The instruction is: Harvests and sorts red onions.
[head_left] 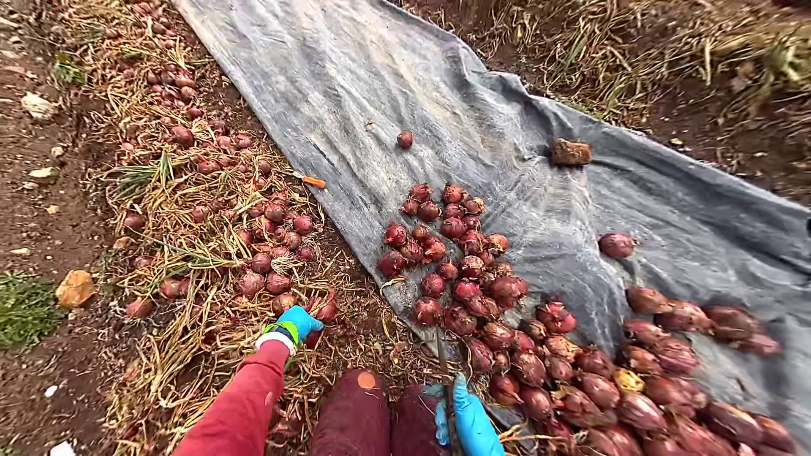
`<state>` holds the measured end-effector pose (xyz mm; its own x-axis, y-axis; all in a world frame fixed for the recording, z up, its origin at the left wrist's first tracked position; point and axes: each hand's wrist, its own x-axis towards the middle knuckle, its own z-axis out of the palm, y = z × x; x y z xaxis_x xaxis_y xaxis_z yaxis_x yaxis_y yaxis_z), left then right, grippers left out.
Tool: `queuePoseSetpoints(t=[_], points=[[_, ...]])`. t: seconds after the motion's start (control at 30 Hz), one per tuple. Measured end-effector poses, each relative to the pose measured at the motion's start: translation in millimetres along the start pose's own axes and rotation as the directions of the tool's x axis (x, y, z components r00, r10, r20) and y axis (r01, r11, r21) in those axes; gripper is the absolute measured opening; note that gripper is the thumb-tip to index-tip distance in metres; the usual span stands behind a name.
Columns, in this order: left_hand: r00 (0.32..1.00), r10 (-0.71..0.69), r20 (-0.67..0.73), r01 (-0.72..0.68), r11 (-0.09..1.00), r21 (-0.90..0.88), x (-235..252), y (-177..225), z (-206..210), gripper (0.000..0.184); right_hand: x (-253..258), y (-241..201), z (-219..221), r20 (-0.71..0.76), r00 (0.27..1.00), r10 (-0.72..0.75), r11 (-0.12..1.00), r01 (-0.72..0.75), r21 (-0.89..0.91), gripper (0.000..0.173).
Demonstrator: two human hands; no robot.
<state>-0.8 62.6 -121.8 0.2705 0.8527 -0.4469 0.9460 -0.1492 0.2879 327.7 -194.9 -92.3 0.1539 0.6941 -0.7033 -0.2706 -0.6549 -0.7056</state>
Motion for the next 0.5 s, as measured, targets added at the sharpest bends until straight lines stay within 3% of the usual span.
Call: queuePoseSetpoints(t=[0.03, 0.07, 0.1, 0.17, 0.23, 0.3, 0.37, 0.43, 0.5], points=[[0.961, -0.195, 0.197, 0.208, 0.977, -0.043, 11, 4, -9, 0.061, -2, 5, -2, 0.008, 1.0, 0.014, 1.0, -0.014, 0.024, 0.095], [0.93, -0.261, 0.257, 0.291, 0.953, -0.086, 5, 13, -21, 0.057, -4, 12, -1, 0.032, 0.998, 0.051, 0.998, -0.053, 0.043, 0.097], [0.948, -0.225, 0.227, 0.264, 0.951, -0.16, -17, 26, -35, 0.049, -7, 18, 3, 0.062, 0.993, 0.101, 0.993, -0.104, 0.052, 0.098], [0.996, 0.015, 0.087, 0.016, 0.936, -0.351, -73, 51, -62, 0.032, -9, 21, 18, 0.142, 0.979, 0.143, 0.99, -0.144, -0.003, 0.093], [0.977, 0.212, 0.035, -0.179, 0.894, -0.411, -102, 68, -76, 0.033, -9, 8, 40, 0.285, 0.958, 0.03, 0.998, -0.012, -0.063, 0.088], [0.952, 0.288, 0.102, -0.225, 0.887, -0.403, -115, 83, -75, 0.03, -10, -17, 63, 0.385, 0.906, -0.178, 0.98, 0.198, -0.014, 0.089], [0.922, 0.337, 0.193, -0.251, 0.897, -0.365, -124, 89, -70, 0.034, -9, -40, 81, 0.379, 0.866, -0.325, 0.943, 0.324, 0.069, 0.083], [0.906, 0.365, 0.213, -0.231, 0.85, -0.474, -129, 88, -65, 0.042, -2, -50, 85, 0.361, 0.858, -0.365, 0.929, 0.363, 0.075, 0.079], [0.898, 0.416, 0.14, -0.237, 0.728, -0.643, -110, 85, -72, 0.051, 18, -68, 84, 0.359, 0.856, -0.371, 0.92, 0.391, 0.019, 0.076]])
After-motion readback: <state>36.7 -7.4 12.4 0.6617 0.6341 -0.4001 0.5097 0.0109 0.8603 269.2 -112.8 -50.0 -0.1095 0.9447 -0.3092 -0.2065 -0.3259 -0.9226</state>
